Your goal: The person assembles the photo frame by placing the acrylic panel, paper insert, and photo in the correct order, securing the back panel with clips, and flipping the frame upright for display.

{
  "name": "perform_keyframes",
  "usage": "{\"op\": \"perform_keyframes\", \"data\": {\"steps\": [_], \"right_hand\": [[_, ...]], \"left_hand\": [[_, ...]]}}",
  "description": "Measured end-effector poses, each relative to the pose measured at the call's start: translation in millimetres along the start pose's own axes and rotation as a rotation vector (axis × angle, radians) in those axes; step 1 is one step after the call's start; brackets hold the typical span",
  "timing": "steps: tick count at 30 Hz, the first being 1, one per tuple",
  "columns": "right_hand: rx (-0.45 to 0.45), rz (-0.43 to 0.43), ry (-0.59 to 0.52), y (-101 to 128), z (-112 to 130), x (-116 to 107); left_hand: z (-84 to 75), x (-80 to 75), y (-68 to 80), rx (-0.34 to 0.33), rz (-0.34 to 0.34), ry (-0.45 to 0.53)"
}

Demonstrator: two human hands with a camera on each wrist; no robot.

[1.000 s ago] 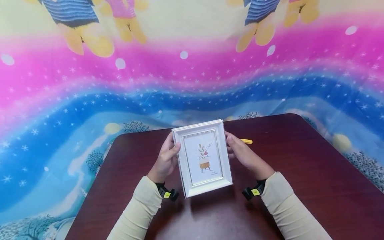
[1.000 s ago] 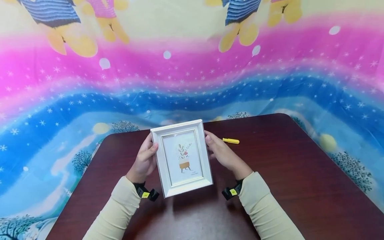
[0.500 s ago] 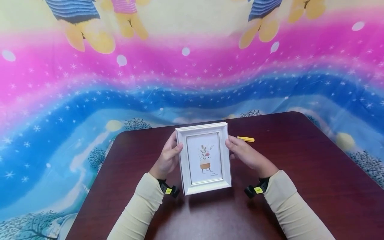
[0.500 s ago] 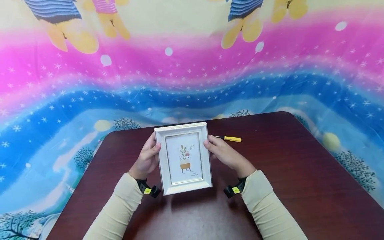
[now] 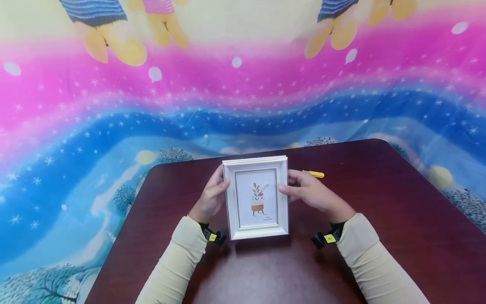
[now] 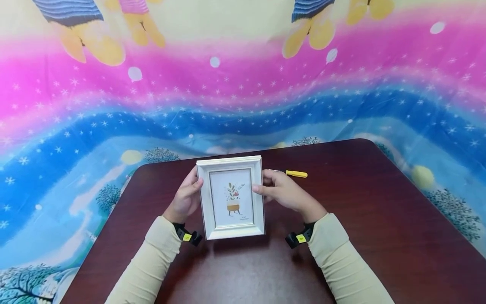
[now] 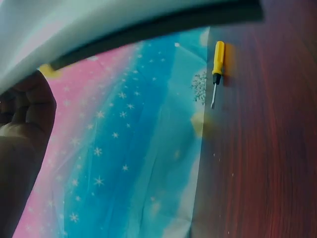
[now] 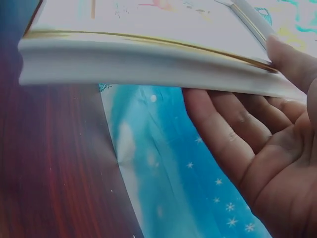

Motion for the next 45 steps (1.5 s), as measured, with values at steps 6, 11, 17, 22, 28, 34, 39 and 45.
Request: {"op": "perform_keyframes", "data": {"steps": [6,11,17,22,28,34,39,45], "right_hand": [[-0.021,-0.05,0.053,1,1,-8],[-0.027,-0.073,0.138,-1,-1,-11],[-0.017,-0.096,0.202,-1,-3,-15],[-0.031,-0.127,0.226,0,4,-20],[-0.042,-0.142,0.221,2,5,-18],[-0.053,-0.163,0.246,2,5,-15],[-0.058,-0.184,0.235,2,6,-14],[-0.067,-0.194,0.22,1,4,-12]], "left_hand": [[0.5,-1.6,-3.0,-0.016,-0.019,-0.04],[-0.9,-6.2,-0.8,-0.015,-0.066,-0.127],[-6.4,-14.4,4.9,-0.108,-0.133,-0.278],[-7.4,-19.5,9.2,-0.184,-0.163,-0.377],[3.5,-20.7,21.0,-0.279,-0.169,-0.51],[8.9,-17.7,30.8,-0.298,-0.141,-0.605],[13.1,-17.6,33.1,-0.324,-0.16,-0.589],[18.5,-16.8,34.2,-0.373,-0.18,-0.548]]}}
Point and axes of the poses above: each hand's wrist, its own y-axis away from the middle knuckle, its own x-axis out of the palm, z = x × y, the point moved 4 cm from there along -y, towards the middle knuckle, and after that the axes turned 7 degrees about -x, right-handed, at the moved point
